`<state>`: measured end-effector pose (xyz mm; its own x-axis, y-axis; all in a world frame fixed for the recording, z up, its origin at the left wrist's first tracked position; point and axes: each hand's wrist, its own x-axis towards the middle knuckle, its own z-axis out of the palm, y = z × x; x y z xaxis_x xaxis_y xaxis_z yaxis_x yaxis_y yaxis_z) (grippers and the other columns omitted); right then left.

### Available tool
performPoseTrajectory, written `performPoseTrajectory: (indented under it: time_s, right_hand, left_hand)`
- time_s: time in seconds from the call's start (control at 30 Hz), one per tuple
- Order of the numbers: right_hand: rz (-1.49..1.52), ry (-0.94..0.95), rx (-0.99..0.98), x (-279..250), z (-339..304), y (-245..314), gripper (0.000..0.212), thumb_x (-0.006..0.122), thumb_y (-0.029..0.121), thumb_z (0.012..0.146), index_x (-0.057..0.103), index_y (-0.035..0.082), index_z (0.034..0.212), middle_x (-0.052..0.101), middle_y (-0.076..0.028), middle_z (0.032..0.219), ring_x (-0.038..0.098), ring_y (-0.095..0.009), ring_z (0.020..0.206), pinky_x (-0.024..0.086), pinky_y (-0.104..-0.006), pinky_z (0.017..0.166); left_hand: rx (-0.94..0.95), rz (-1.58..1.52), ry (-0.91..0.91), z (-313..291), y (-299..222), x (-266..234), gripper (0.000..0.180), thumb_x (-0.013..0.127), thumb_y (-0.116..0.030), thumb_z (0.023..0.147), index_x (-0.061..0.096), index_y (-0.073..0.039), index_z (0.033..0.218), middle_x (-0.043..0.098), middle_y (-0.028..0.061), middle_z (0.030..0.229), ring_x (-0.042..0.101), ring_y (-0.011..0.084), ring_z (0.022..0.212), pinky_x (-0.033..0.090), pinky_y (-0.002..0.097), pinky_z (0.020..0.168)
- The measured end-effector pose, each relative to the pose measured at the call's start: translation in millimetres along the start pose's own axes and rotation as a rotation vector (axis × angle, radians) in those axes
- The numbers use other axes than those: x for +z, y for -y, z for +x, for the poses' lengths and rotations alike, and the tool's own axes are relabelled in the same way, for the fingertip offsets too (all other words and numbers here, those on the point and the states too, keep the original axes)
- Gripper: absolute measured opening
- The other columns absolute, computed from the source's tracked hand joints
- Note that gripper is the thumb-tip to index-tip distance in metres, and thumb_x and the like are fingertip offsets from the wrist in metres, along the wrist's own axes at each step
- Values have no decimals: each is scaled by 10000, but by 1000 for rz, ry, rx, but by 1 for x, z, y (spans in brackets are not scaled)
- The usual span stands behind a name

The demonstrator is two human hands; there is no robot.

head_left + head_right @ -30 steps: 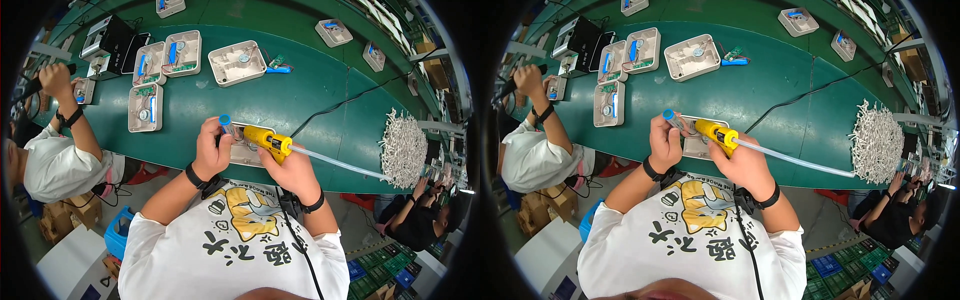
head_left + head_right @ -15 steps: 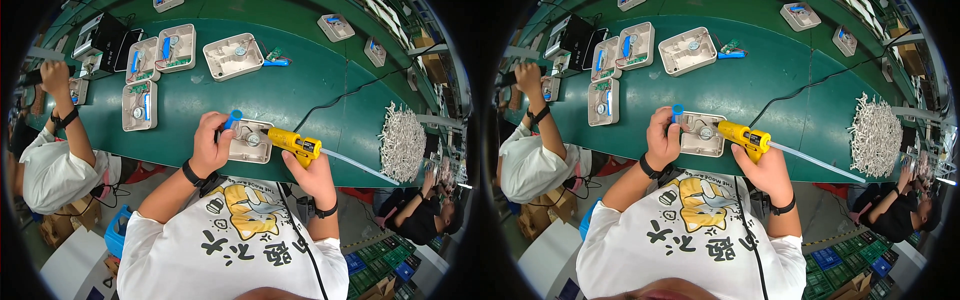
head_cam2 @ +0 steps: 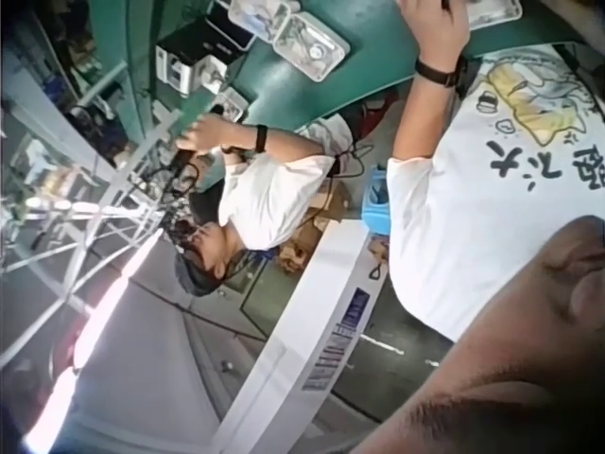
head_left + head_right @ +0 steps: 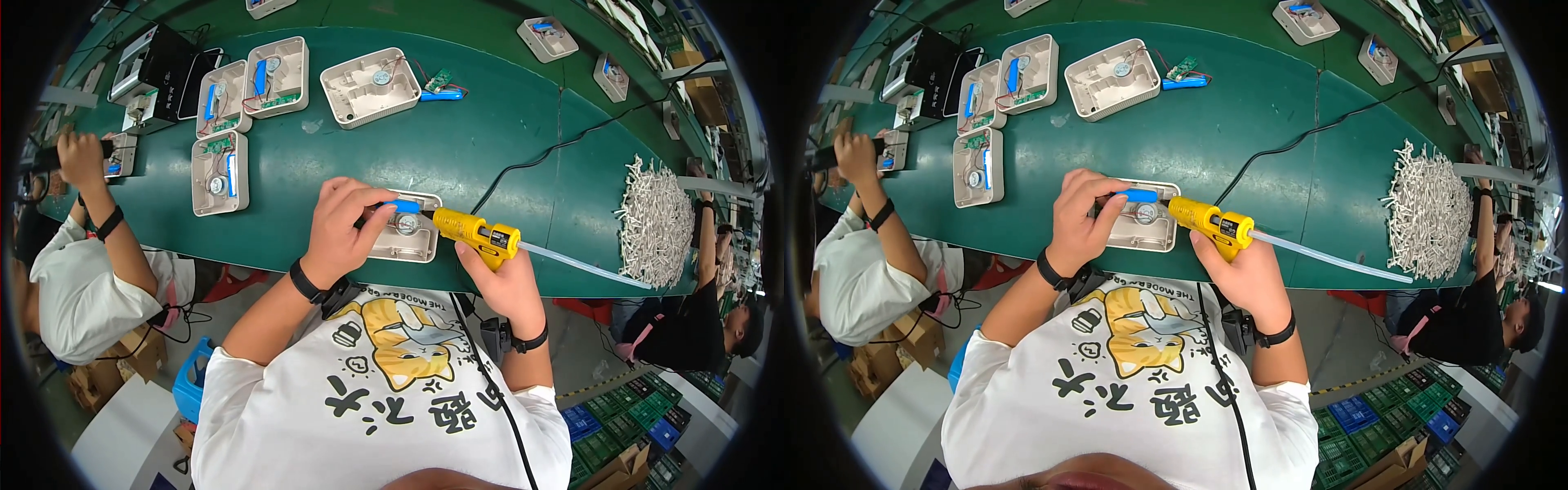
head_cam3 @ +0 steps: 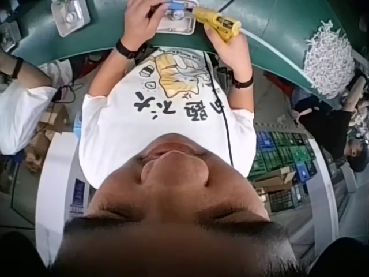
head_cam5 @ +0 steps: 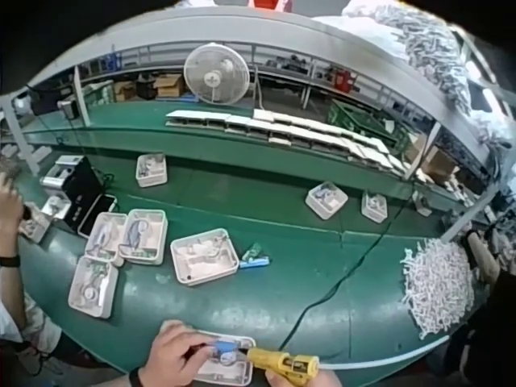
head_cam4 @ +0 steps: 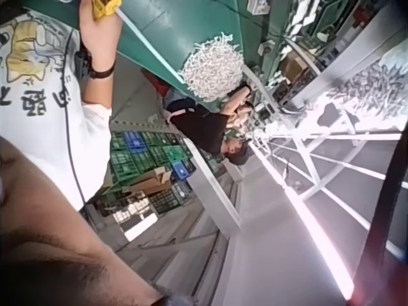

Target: Apply hot glue to small blue plastic components at an assembly station.

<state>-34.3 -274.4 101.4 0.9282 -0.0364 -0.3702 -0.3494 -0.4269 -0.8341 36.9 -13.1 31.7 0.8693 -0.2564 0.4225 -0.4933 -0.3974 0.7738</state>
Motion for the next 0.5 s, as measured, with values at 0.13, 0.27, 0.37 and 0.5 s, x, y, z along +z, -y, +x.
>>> performPoseTrajectory:
  time_s: [0.13,0.27,0.37,0.5]
  right_hand:
    - [42,24,-16,-7,-2,-7,337,788,228,989,745,-22,1211,778,-77,943,712,-144,826,563,-311,752]
    - [124,13,-22,-13,-3,-23,321,778,156,995,738,-37,1248,771,-55,1011,686,-116,866,560,-290,783]
    - [164,-6,-15,-10,-2,-26,318,771,125,1000,734,-44,1268,767,-47,1051,680,-108,887,560,-283,797]
    - [161,-29,-26,1,4,-19,318,768,133,1004,733,-43,1267,769,-49,1060,693,-118,892,563,-290,795]
  left_hand:
    - [10,16,43,3,-3,0,167,818,-120,934,770,-126,1094,673,-26,826,626,208,762,449,385,940]
    - [47,90,75,5,-8,-2,191,835,-69,902,758,-97,1075,716,42,944,628,226,811,465,379,902]
    - [-53,278,99,5,-15,-8,181,821,-115,916,778,-122,1092,709,24,974,643,224,910,473,378,895]
    - [-76,268,27,12,-20,-6,158,823,-107,903,789,-105,1057,701,49,1020,612,267,915,486,387,847]
